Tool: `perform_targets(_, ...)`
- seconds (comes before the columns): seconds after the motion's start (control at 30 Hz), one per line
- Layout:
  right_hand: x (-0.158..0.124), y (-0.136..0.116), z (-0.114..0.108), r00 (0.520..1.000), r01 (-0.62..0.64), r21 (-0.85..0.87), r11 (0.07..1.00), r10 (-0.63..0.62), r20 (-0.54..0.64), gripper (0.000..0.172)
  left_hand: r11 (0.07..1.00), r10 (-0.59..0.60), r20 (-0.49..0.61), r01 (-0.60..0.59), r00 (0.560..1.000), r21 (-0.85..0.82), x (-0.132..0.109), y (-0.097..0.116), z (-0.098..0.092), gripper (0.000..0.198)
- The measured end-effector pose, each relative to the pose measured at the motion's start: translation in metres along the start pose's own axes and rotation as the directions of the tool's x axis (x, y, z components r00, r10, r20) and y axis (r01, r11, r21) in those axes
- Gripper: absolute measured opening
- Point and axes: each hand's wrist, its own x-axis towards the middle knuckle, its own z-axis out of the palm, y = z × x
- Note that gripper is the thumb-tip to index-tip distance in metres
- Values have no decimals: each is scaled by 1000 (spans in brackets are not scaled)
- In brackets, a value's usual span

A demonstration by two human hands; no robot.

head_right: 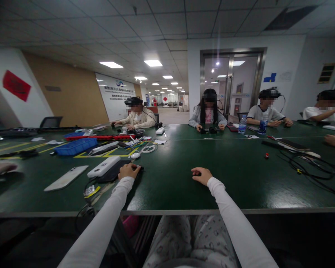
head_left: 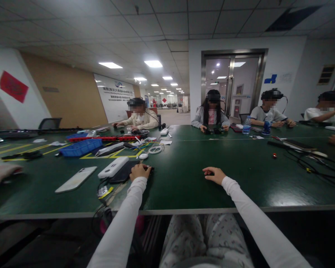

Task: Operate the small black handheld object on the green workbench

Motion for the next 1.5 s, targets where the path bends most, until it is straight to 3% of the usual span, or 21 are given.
perform_targets(0.2,-1,-1,0,999,31,-4,1000,-31,-18,37,1000,7,12,-7,1000,26,-4,3,0,32)
perform_targets(0.33,-1,-2,-1,1000,25,-7,1000,-25,-14,37,998,69,32,-69,997,9,-12,17,4,28)
perform_targets(0.53,-1,-4,-2,1000,29,-12,1000,-29,-5,37,954,272,107,-253,956,-164,-45,76,21,24)
perform_targets(0.77,0,-5,-3,999,47,-35,998,-47,-1,55,790,532,127,-436,837,-430,-110,163,39,16)
perform_targets(0.87,1,-3,-3,999,43,-48,998,-44,-10,64,721,610,108,-494,785,-487,-127,184,44,15)
perform_targets(0.97,3,1,-2,999,36,-65,997,-37,-18,65,690,639,98,-512,763,-512,-133,191,46,15)
perform_targets(1.1,5,4,-1,999,28,-67,997,-31,-38,61,685,622,91,-484,778,-545,-133,191,44,12)
perform_targets(1.23,5,2,-2,999,28,-63,998,-30,-40,59,645,599,2,-482,800,-593,-132,191,42,10)
perform_targets(1.37,3,-2,-3,999,17,-74,997,-20,-37,60,611,497,-109,-436,861,-660,-129,190,39,10)
perform_targets(1.5,2,-3,-3,999,16,-88,996,-19,-36,61,599,433,-124,-388,893,-701,-129,188,36,13)
